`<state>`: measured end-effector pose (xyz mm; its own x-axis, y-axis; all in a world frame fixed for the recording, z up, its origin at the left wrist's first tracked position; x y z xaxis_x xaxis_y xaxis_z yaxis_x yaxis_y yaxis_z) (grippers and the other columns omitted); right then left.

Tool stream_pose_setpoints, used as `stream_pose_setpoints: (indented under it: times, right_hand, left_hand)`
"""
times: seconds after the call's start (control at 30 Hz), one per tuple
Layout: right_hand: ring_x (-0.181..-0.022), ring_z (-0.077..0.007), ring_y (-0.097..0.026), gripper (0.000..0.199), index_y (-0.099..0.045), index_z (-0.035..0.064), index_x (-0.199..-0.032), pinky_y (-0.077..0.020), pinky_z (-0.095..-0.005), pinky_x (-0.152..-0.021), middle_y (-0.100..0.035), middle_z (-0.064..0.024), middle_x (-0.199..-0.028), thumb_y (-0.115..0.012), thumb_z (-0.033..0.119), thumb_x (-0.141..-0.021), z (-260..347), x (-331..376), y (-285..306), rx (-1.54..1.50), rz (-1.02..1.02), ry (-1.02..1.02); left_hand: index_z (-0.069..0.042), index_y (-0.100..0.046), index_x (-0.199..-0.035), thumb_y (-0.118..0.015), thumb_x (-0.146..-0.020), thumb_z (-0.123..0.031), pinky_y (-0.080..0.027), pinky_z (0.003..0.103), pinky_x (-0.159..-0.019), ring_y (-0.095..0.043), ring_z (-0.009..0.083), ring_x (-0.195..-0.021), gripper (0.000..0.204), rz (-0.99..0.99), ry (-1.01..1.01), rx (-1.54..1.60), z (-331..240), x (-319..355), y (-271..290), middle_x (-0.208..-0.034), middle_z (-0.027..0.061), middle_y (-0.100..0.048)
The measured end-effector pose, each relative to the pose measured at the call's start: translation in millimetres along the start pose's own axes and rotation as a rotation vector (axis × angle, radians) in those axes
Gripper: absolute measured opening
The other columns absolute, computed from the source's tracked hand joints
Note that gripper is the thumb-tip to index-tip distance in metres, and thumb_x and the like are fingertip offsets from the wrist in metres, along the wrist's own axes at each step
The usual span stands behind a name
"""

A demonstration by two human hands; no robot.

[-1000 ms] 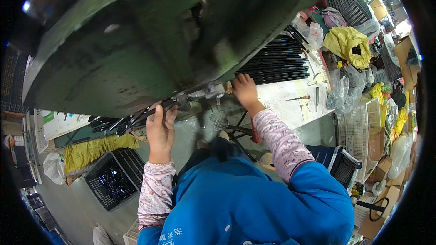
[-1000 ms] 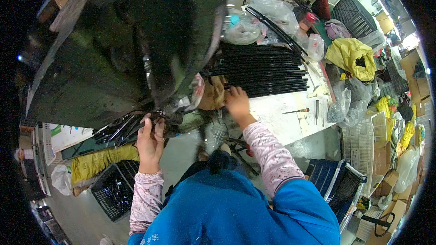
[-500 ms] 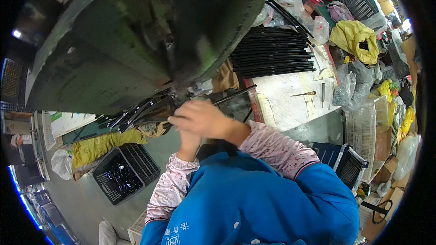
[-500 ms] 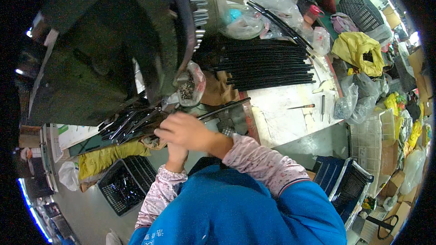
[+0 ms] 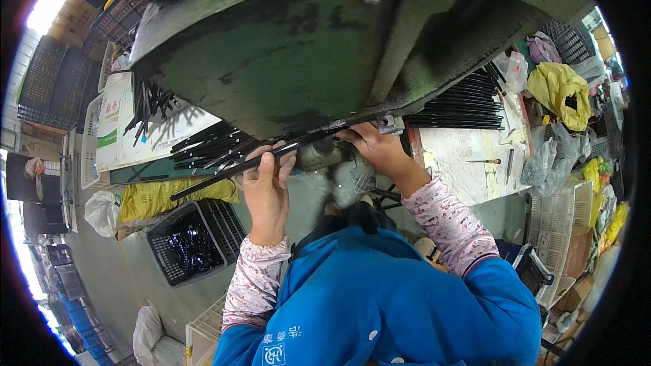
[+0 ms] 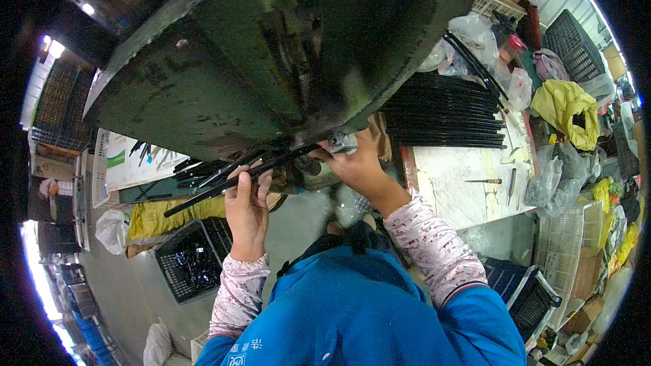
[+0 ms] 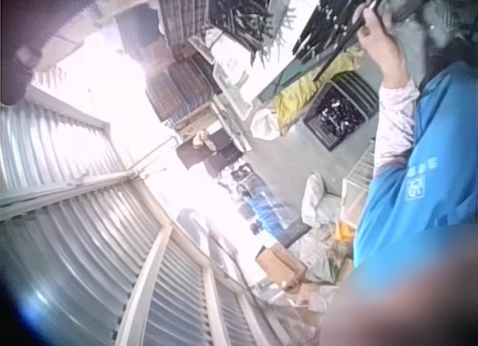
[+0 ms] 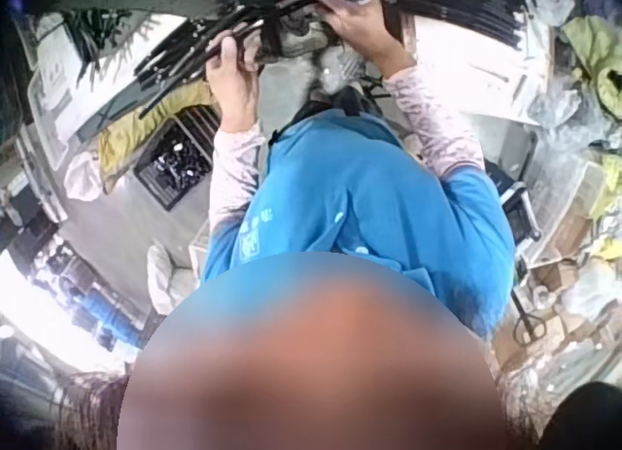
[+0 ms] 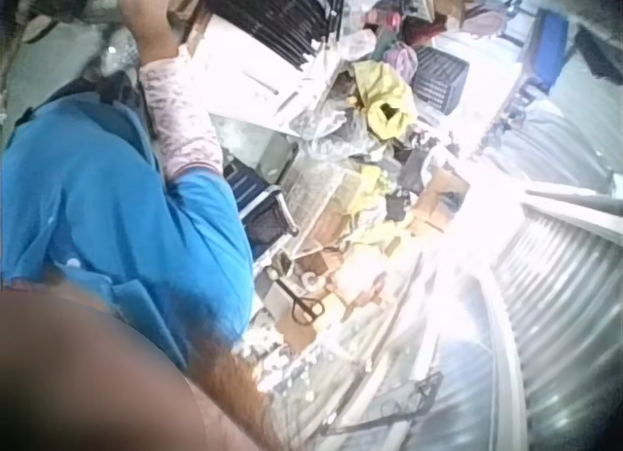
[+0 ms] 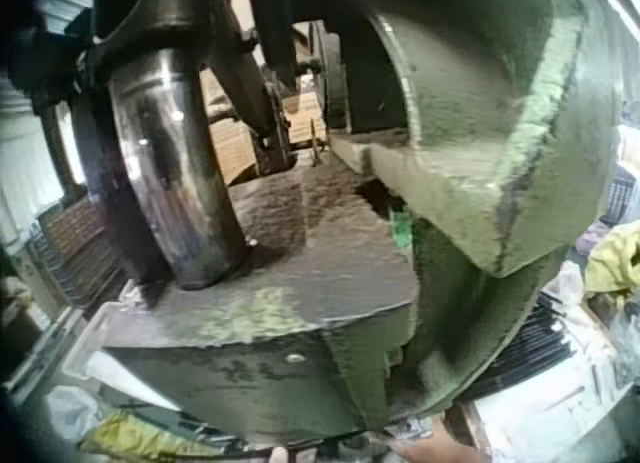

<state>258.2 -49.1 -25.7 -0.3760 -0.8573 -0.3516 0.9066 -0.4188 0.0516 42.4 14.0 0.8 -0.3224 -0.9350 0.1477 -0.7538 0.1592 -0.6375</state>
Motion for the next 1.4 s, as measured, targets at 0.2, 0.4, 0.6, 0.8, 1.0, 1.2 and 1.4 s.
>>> stream_pose_setpoints:
  times: [0.2,0.4,0.6,0.8,1.0,1.2,1.4]
  right_hand:
    - [-0.111,-0.0242,-0.057,0.032,-0.065,0.0127,-0.113,-0.0414,-0.0440,-0.095,-0.058,-0.0041,-0.123,-0.064,0.028,-0.086,20.5,-8.6,-12.5,1.060,0.128,0.379]
    - [-0.100,-0.0330,-0.062,0.027,-0.065,0.0024,-0.108,-0.0485,-0.0373,-0.084,-0.065,-0.0162,-0.109,-0.071,0.011,-0.082,26.7,-18.8,-5.7,0.723,0.245,0.269]
    - [-0.106,-0.0202,-0.060,0.047,-0.062,0.0016,-0.111,-0.0526,-0.0376,-0.082,-0.067,-0.0088,-0.103,-0.069,-0.012,-0.067,-39.1,-9.4,33.0,0.311,0.022,-0.007]
    - [-0.106,-0.0389,-0.056,0.028,-0.062,0.0026,-0.112,-0.0443,-0.0442,-0.090,-0.061,-0.0211,-0.113,-0.056,0.010,-0.086,-106.6,-17.3,20.9,1.086,0.062,-0.037]
    - [-0.105,-0.0391,-0.056,0.028,-0.062,0.0027,-0.111,-0.0445,-0.0453,-0.088,-0.062,-0.0206,-0.112,-0.056,0.014,-0.086,-141.1,-17.2,13.6,1.159,-0.039,0.166]
    - [-0.112,-0.0379,-0.053,0.031,-0.059,0.0034,-0.118,-0.0416,-0.0447,-0.094,-0.059,-0.0209,-0.118,-0.052,0.017,-0.092,-155.0,-12.2,18.9,0.815,0.045,-0.168]
    - [-0.120,-0.0397,-0.049,0.042,-0.050,0.0060,-0.132,-0.0404,-0.0489,-0.098,-0.051,-0.0210,-0.133,-0.045,0.024,-0.094,-156.4,-9.0,32.3,1.052,0.140,0.023]
  left_hand:
    - [0.000,-0.056,-0.111,-0.060,-0.094,-0.015,-0.057,0.035,-0.086,-0.066,0.0270,-0.096,0.023,-0.026,0.026,0.023,-3.7,-7.7,10.0,-0.108,0.0171,-0.064]
    - [0.005,-0.060,-0.099,-0.056,-0.097,-0.021,-0.055,0.031,-0.071,-0.067,0.0243,-0.078,0.026,0.267,0.730,-0.190,-14.6,15.0,-6.6,-0.084,0.0152,-0.068]
    - [0.005,-0.063,-0.092,-0.062,-0.090,-0.026,-0.048,0.033,-0.066,-0.059,0.0169,-0.067,0.030,0.690,-0.454,-1.557,-54.1,-98.6,-0.5,-0.073,0.0094,-0.064]
    - [0.001,-0.063,-0.100,-0.057,-0.094,-0.039,-0.055,0.029,-0.069,-0.065,0.0154,-0.073,0.040,0.589,0.946,-0.847,-45.6,-65.8,30.6,-0.076,0.0063,-0.065]
    - [0.002,-0.054,-0.121,-0.067,-0.089,-0.020,-0.057,0.033,-0.069,-0.065,0.0178,-0.073,0.040,0.658,0.910,-0.459,-42.0,-8.7,16.3,-0.088,0.0067,-0.062]
    - [0.000,-0.051,-0.121,-0.061,-0.093,-0.015,-0.055,0.030,-0.064,-0.064,0.0179,-0.069,0.034,0.389,0.390,-0.374,-49.8,-30.8,7.7,-0.088,0.0078,-0.063]
    - [-0.004,-0.053,-0.115,-0.057,-0.096,-0.020,-0.057,0.031,-0.067,-0.064,0.0175,-0.079,0.025,0.083,0.156,0.054,-13.9,-63.6,-26.1,-0.094,0.0068,-0.062]
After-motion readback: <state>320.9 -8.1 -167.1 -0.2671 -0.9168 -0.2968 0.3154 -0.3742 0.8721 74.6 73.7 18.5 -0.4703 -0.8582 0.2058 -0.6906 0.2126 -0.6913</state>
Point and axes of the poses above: each hand's wrist, its own x-axis away from the middle knuckle, its own y-axis out of the back of the hand, z = x × y, the point moved 3 cm from there along -x, towards the middle knuckle
